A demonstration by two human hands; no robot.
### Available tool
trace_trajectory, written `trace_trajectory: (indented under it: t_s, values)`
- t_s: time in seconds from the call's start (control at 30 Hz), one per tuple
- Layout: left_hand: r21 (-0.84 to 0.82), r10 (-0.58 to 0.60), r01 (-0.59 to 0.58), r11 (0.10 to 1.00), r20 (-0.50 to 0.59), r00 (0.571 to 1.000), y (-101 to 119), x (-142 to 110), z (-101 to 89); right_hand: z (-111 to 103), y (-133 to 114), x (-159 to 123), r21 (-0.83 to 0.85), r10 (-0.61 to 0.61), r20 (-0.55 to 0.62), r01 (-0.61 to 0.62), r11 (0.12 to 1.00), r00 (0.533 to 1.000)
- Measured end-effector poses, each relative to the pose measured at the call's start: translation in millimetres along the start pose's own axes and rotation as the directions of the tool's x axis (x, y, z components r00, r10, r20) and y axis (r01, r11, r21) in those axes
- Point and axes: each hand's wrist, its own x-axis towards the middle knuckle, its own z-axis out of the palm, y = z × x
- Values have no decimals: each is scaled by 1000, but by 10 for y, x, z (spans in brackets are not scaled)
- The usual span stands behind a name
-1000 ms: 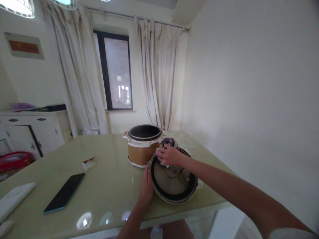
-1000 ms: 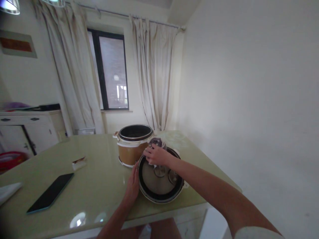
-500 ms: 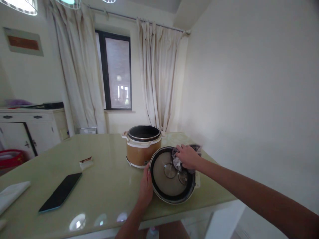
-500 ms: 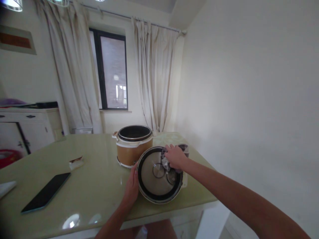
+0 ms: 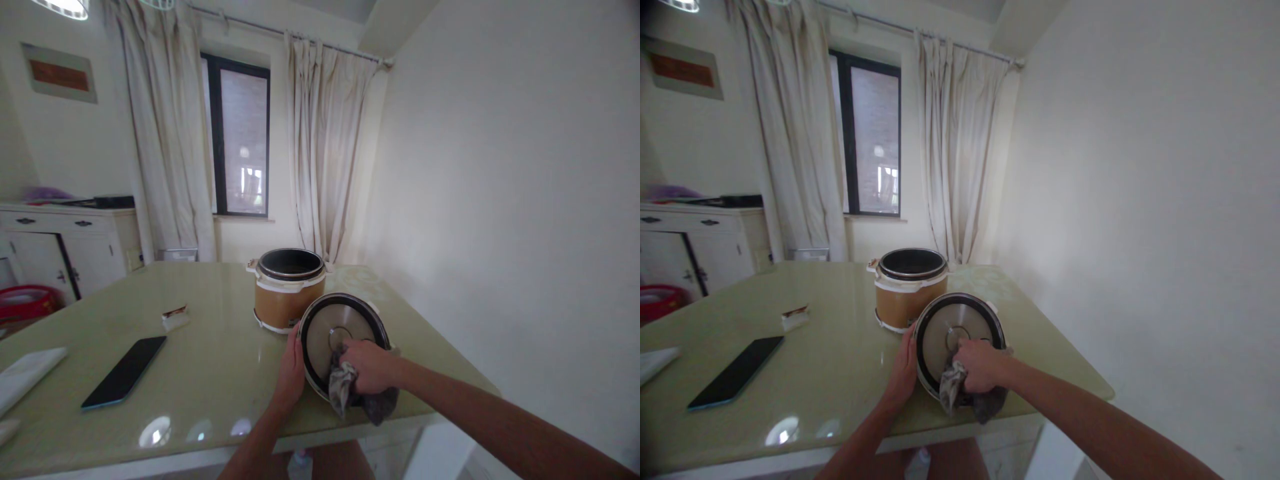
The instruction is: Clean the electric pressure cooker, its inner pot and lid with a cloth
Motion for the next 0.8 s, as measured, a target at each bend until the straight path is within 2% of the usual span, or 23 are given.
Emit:
trace_trajectory:
  t_s: [0.1, 0.17, 0.27, 0.37, 0.5, 0.6, 0.7, 0.8]
  values:
    - [2, 2, -2, 1000, 13, 1000, -35, 5, -6, 64, -212, 232, 12, -29, -111, 30, 999, 993]
    - [19, 7, -8, 1000, 18, 1000, -62, 6, -13, 23, -261, 407, 3, -19, -218, 20, 1000, 976]
    - [42, 11, -12, 999, 15, 1000, -89, 5, -22, -127, -146, 621, -37, 35, -349, -51, 998, 937]
    - [48, 19, -20, 999, 14, 1000, -86, 3, -22, -255, 108, 682, -84, 134, -414, -184, 979, 900]
    - [37, 30, -30, 999, 14, 999, -46, 0, -16, -267, 357, 499, -139, 215, -393, -289, 947, 894]
    - [18, 24, -24, 1000, 15, 1000, -22, 5, -11, -223, 342, 295, -187, 202, -315, -270, 945, 927]
    - [3, 24, -24, 1000, 37, 999, -28, 10, -5, -154, 159, 186, -200, 95, -186, -133, 971, 978]
    - [3, 25, -26, 1000, 42, 999, -72, 16, 2, -40, -116, 238, -156, -64, -118, 45, 987, 991]
